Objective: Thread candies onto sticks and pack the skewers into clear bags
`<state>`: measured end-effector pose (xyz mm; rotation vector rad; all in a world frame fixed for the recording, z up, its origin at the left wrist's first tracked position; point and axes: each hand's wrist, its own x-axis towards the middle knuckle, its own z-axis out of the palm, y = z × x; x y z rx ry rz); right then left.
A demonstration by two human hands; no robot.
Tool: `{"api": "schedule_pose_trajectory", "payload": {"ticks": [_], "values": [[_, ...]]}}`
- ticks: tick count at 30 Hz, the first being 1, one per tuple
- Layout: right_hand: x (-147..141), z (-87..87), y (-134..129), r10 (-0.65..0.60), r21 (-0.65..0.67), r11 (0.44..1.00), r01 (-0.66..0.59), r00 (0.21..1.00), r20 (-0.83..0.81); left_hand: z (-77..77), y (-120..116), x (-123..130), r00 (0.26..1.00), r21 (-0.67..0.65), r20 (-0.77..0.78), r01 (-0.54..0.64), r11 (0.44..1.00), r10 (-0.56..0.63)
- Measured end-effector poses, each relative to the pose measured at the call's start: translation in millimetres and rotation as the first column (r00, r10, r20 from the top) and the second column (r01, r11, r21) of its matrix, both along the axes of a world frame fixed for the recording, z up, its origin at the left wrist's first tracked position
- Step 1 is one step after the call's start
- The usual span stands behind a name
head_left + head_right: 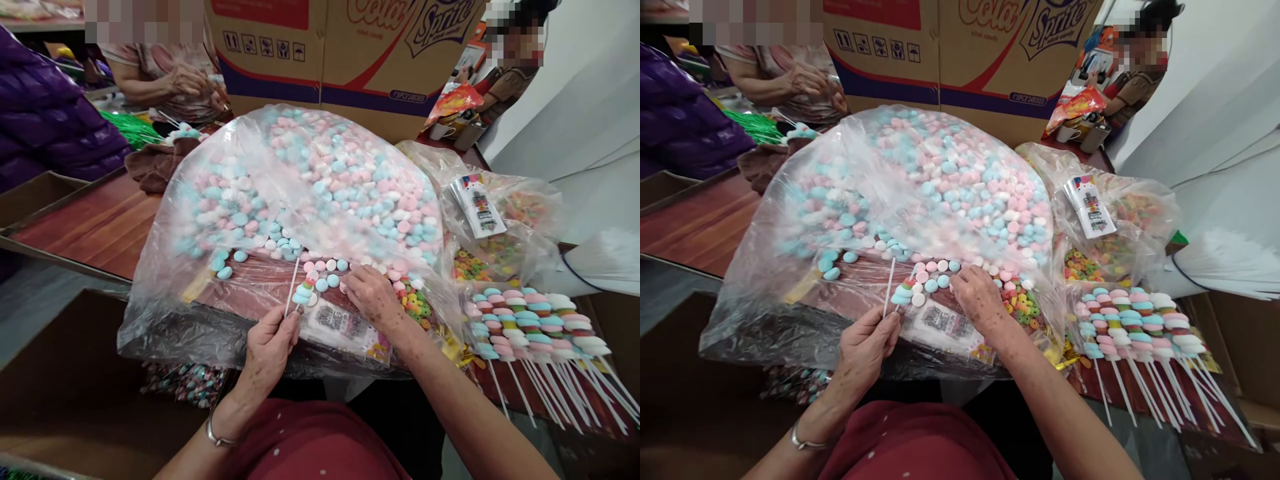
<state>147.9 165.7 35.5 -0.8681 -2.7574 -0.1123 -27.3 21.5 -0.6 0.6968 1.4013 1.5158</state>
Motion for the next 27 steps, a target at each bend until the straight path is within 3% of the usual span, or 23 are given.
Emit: {"api": "schedule_pose_trajectory", "payload": {"ticks": [6,10,15,20,24,27], "values": [[2.2,2.7,-8.4,0.032,0.057,0.998,-0.031,0.999,-0.018,6.1,3.0,1.4,1.000,-0.025,-0.006,-0.002,1.000,0.002],[3.5,-5.7,-10.5,0.037,0.178,0.983,-0.032,0.999,-0.022,11.6,6.6,2.2,0.998,-0.012,-0.040,0.053,0.999,-0.053],[3.3,-22.8,-6.5,0.054,0.381,0.924,-0.036,0.998,-0.036,11.5,12.6,2.4,0.998,0.028,-0.028,0.060,0.998,-0.059],[-4.5,-22.7,-6.1,0.000,0.469,0.883,0.024,0.999,-0.051,11.8,17.5,5.7,0.999,0.069,-0.029,0.033,0.997,-0.031],[-8.7,-12.0,-9.2,-0.043,0.415,0.904,0.102,0.988,-0.150,19.9,16.3,5.2,0.996,0.109,-0.088,0.015,0.994,-0.006],[-2.4,-0.4,-23.0,-0.136,0.159,0.967,0.199,0.932,-0.337,24.6,5.1,6.5,0.989,0.107,-0.148,0.035,0.994,-0.019]]}}
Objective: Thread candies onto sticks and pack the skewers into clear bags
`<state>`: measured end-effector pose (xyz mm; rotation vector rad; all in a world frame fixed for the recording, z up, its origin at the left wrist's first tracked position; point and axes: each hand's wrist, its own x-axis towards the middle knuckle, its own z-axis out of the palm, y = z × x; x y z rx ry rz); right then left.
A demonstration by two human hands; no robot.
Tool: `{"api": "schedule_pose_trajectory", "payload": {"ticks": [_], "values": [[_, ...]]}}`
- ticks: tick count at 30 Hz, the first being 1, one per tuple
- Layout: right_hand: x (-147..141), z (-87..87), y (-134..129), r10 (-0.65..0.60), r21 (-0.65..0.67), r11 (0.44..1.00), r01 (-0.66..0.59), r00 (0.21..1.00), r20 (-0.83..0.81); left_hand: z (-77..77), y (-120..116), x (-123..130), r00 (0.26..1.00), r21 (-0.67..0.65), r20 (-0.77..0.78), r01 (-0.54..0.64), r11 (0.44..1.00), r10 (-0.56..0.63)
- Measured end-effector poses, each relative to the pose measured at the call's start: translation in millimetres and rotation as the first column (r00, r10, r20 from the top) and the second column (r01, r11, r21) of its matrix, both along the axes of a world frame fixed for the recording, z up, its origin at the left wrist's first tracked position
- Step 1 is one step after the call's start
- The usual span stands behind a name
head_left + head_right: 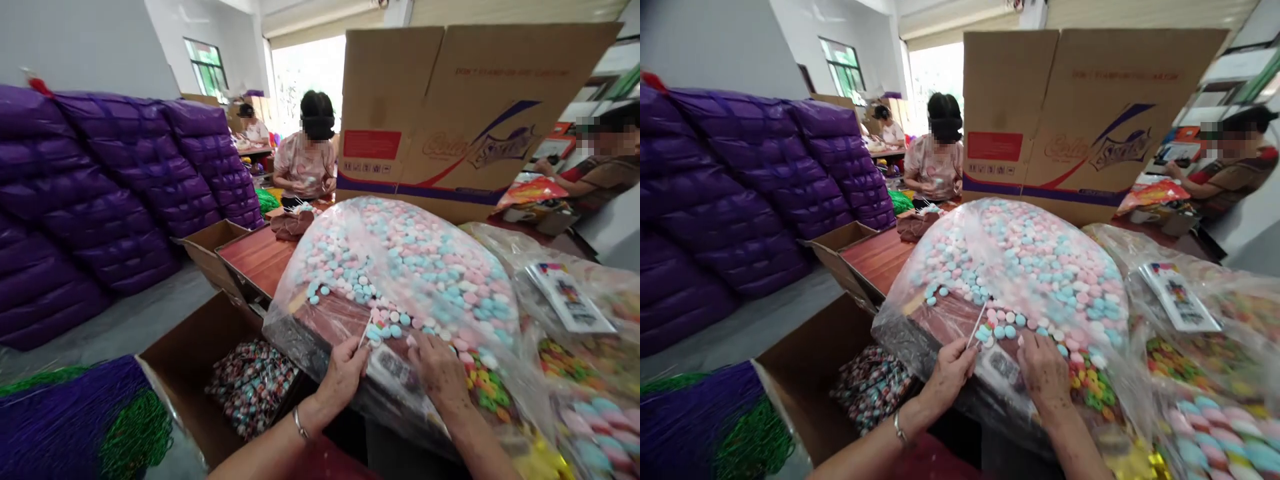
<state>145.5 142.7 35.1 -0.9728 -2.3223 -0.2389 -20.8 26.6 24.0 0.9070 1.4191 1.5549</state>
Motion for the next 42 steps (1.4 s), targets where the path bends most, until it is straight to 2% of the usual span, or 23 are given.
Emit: {"api": "schedule_pose_trajectory", "payload": {"ticks": [1,2,4,5,6,7,8,9,11,19,27,33,42], "values": [[3.3,4.5,-6.7,-0.029,-0.127,0.992,0.014,0.993,-0.113,0.7,-5.5,1.6,1.000,-0.015,-0.001,0.021,1.000,-0.021],[6.7,9.2,-13.9,-0.080,-0.285,0.958,0.012,0.970,-0.229,1.1,-11.4,3.6,0.999,-0.030,0.003,0.049,0.998,-0.049],[12.4,17.8,-27.5,-0.241,-0.589,0.803,-0.087,0.857,-0.455,1.8,-22.5,8.4,0.993,-0.059,-0.020,0.116,0.991,-0.117],[14.5,21.1,-33.1,-0.322,-0.673,0.709,-0.209,0.754,-0.573,2.5,-26.9,10.6,0.988,-0.068,-0.038,0.148,0.987,-0.151],[16.2,23.7,-37.8,-0.400,-0.695,0.632,-0.343,0.624,-0.671,3.4,-30.2,12.7,0.982,-0.072,-0.051,0.178,0.981,-0.182],[17.7,25.4,-41.5,-0.466,-0.677,0.575,-0.459,0.497,-0.732,4.5,-32.4,14.4,0.975,-0.078,-0.067,0.209,0.975,-0.214],[19.1,26.4,-44.5,-0.519,-0.653,0.531,-0.540,0.401,-0.755,5.8,-33.8,16.0,0.969,-0.088,-0.082,0.226,0.970,-0.234],[20.5,26.8,-47.0,-0.566,-0.633,0.501,-0.590,0.330,-0.756,7.2,-34.5,17.3,0.962,-0.099,-0.098,0.245,0.964,-0.255],[22.7,26.7,-51.1,-0.615,-0.610,0.465,-0.642,0.262,-0.744,9.6,-34.9,19.1,0.951,-0.115,-0.126,0.267,0.957,-0.281],[16.8,19.9,-54.0,-0.610,-0.603,0.424,-0.676,0.279,-0.742,4.4,-37.8,14.1,0.931,-0.167,-0.130,0.317,0.934,-0.340],[6.2,13.2,-54.0,-0.596,-0.598,0.427,-0.679,0.286,-0.750,-1.5,-40.0,7.0,0.930,-0.198,-0.117,0.321,0.926,-0.347],[8.3,9.4,-51.8,-0.560,-0.574,0.451,-0.683,0.285,-0.778,-4.2,-40.8,2.3,0.927,-0.192,-0.110,0.333,0.923,-0.357],[2.4,6.4,-56.3,-0.561,-0.585,0.426,-0.690,0.306,-0.769,-1.6,-42.4,-4.2,0.917,-0.212,-0.110,0.355,0.910,-0.384]]}}
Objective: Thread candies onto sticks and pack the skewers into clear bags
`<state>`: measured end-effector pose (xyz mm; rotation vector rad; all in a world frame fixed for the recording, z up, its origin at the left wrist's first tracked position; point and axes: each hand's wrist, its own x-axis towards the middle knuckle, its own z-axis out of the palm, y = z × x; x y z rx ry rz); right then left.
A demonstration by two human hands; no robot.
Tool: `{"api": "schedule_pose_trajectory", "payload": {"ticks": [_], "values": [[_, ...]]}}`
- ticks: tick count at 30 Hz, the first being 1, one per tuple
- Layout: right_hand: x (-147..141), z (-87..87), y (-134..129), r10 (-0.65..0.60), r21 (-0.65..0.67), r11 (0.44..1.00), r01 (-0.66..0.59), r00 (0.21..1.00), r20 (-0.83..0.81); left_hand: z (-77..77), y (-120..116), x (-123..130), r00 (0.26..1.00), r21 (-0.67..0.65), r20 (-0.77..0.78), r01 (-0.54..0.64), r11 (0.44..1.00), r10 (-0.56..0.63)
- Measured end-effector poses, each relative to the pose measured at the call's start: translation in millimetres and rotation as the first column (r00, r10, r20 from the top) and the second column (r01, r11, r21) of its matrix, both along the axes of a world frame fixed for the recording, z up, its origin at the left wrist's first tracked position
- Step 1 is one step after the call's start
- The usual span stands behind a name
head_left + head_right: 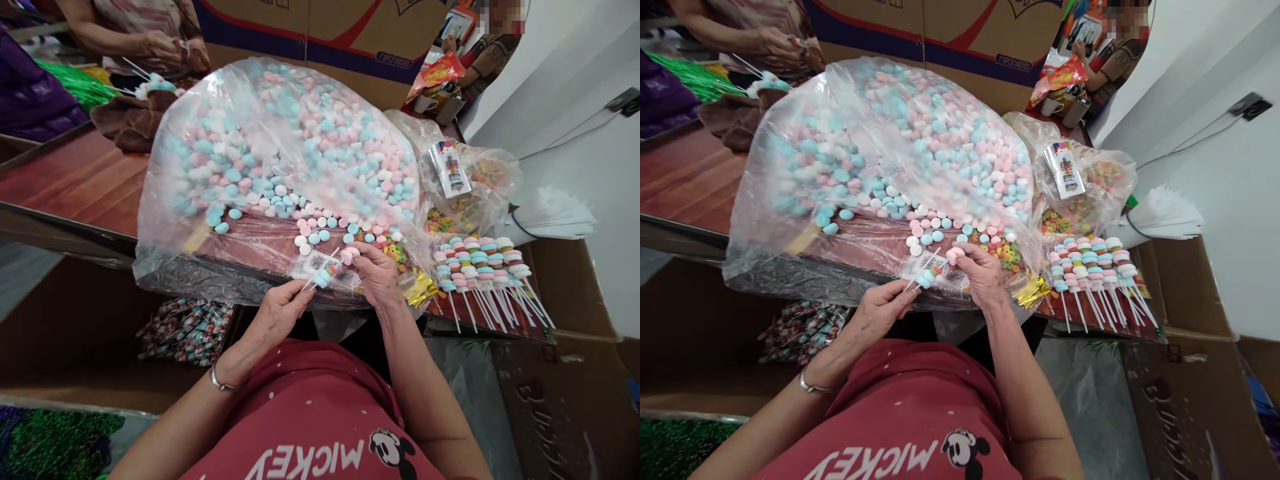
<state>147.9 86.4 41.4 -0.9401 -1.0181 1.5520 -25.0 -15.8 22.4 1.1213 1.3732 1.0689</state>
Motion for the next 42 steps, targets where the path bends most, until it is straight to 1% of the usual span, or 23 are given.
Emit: {"api": "schedule_pose_trajectory", "payload": {"ticks": [3,6,9,13,16,22,24,27,29,31,33,36,38,40,42], "values": [[0.3,-2.5,-0.4,-0.002,0.018,1.000,0.002,1.000,0.018,-1.6,0.7,-4.7,1.000,0.004,-0.010,0.018,1.000,-0.018],[2.8,-7.6,-0.1,-0.001,0.053,0.999,-0.003,0.998,0.069,-2.9,1.6,-8.8,0.999,0.007,-0.031,0.036,0.999,-0.036],[7.7,-12.7,-0.5,0.019,0.114,0.993,-0.039,0.986,0.168,-1.7,1.6,-10.4,0.998,0.010,-0.052,0.041,0.999,-0.040],[16.2,-14.8,-2.8,0.060,0.217,0.966,-0.143,0.935,0.348,1.5,1.2,-8.8,0.997,0.028,-0.063,0.038,0.999,-0.036],[19.4,-14.5,-6.2,0.018,0.292,0.942,-0.165,0.895,0.447,0.4,1.1,-7.3,0.999,0.042,-0.037,0.038,0.998,-0.037],[12.9,-14.7,-18.0,-0.112,0.352,0.931,-0.101,0.836,0.537,-7.9,0.2,-7.1,0.999,0.076,0.007,0.033,0.997,-0.034],[11.3,-13.9,-20.8,-0.159,0.407,0.906,-0.116,0.799,0.580,-9.5,-0.4,-7.1,0.999,0.079,0.019,0.032,0.996,-0.034],[10.8,-11.5,-21.5,-0.246,0.529,0.830,-0.179,0.733,0.634,-10.5,-1.0,-6.5,0.998,0.079,0.038,0.042,0.996,-0.045],[10.9,-9.4,-20.0,-0.288,0.587,0.785,-0.199,0.722,0.629,-10.6,-1.6,-5.7,0.997,0.076,0.043,0.058,0.995,-0.061],[11.8,-6.9,-17.5,-0.285,0.607,0.767,-0.208,0.738,0.612,-10.9,-2.3,-5.0,0.997,0.073,0.037,0.072,0.995,-0.075],[14.0,-4.1,-15.0,-0.239,0.594,0.765,-0.248,0.747,0.621,-11.5,-3.2,-4.7,0.997,0.067,0.026,0.077,0.995,-0.079],[19.3,-1.7,-13.4,-0.138,0.533,0.775,-0.339,0.732,0.667,-12.5,-3.6,-4.8,0.998,0.065,0.010,0.065,0.996,-0.066],[22.2,-3.1,-14.7,-0.092,0.494,0.797,-0.347,0.738,0.668,-12.6,-3.1,-3.8,0.999,0.080,0.008,0.043,0.996,-0.044],[22.2,-7.4,-17.5,-0.080,0.451,0.847,-0.281,0.772,0.631,-11.8,-2.6,-0.7,1.000,0.094,0.018,0.022,0.995,-0.023],[18.6,-12.5,-20.8,-0.114,0.397,0.907,-0.142,0.823,0.556,-10.7,-2.4,4.4,0.999,0.099,0.045,0.006,0.995,-0.011]]}}
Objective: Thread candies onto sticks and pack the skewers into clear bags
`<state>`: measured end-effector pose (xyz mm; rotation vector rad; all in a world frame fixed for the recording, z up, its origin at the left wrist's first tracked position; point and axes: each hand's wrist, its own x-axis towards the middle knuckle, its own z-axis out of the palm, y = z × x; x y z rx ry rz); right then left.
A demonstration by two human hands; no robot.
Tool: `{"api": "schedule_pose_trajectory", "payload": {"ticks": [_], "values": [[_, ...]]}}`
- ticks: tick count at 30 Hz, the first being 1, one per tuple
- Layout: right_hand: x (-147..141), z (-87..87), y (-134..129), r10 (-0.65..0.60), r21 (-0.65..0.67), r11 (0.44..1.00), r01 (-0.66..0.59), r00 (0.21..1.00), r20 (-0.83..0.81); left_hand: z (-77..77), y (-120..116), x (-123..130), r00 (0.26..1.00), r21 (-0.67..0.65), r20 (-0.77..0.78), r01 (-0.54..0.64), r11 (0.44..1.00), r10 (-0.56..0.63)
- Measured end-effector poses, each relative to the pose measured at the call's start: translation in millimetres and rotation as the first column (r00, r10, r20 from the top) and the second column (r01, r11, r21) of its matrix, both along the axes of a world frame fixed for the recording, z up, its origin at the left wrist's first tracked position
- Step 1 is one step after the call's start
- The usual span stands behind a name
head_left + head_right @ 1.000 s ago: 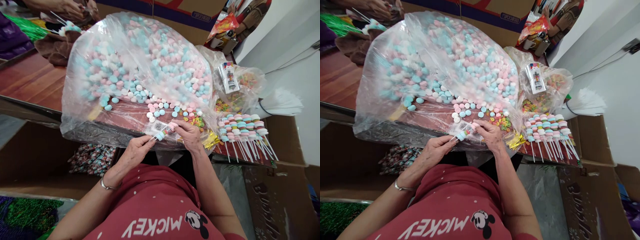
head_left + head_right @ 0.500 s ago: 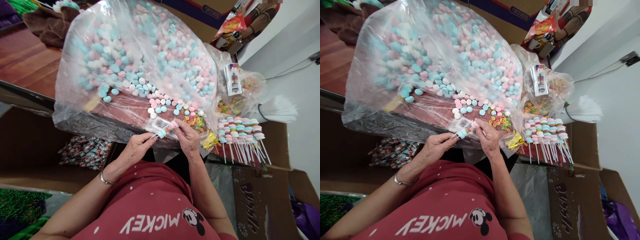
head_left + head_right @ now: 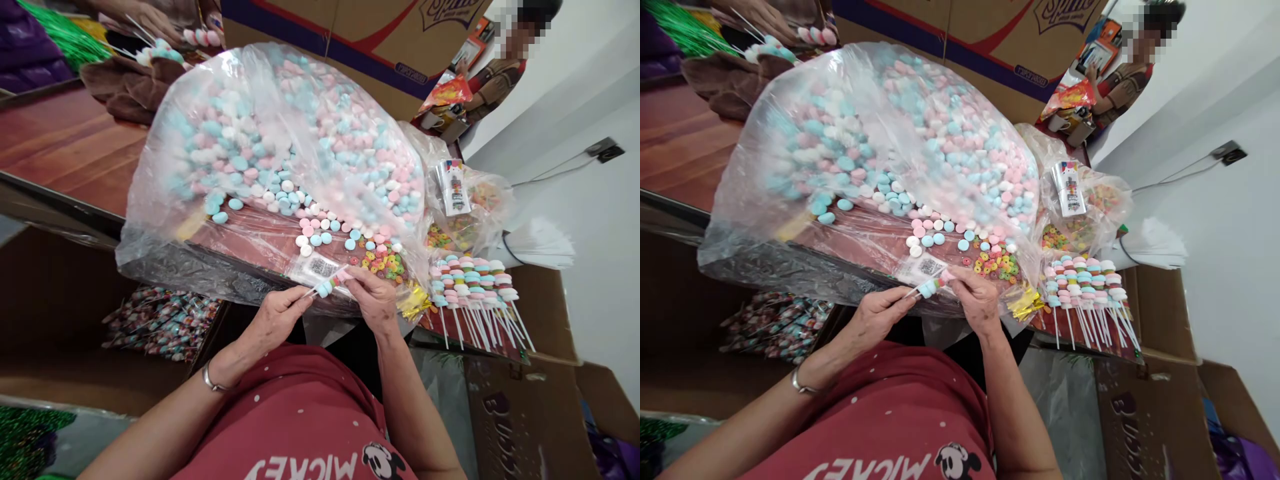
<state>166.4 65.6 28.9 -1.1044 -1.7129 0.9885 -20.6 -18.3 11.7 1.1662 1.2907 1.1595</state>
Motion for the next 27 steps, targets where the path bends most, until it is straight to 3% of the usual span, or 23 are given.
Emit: {"api": "schedule_pose_trajectory", "payload": {"ticks": [4,9,16,27], "values": [[-14.5,-3.5,-4.3,-0.224,-0.121,0.973,0.199,0.937,-0.266,1.5,-1.4,9.7,0.998,-0.004,0.051,-0.023,1.000,0.023],[-23.4,2.4,-2.7,-0.290,-0.191,0.955,0.226,0.846,-0.448,1.0,-4.2,10.8,0.997,-0.004,0.061,-0.057,0.998,0.057],[-9.3,-3.1,4.6,-0.324,-0.032,0.945,0.326,0.917,-0.230,-0.1,-4.3,13.0,0.995,-0.057,0.074,-0.070,0.996,0.074],[-8.6,-0.1,-4.7,-0.223,0.218,0.954,0.207,0.973,0.053,-0.1,-3.3,11.7,0.994,-0.075,0.066,-0.076,0.994,0.081]]}}
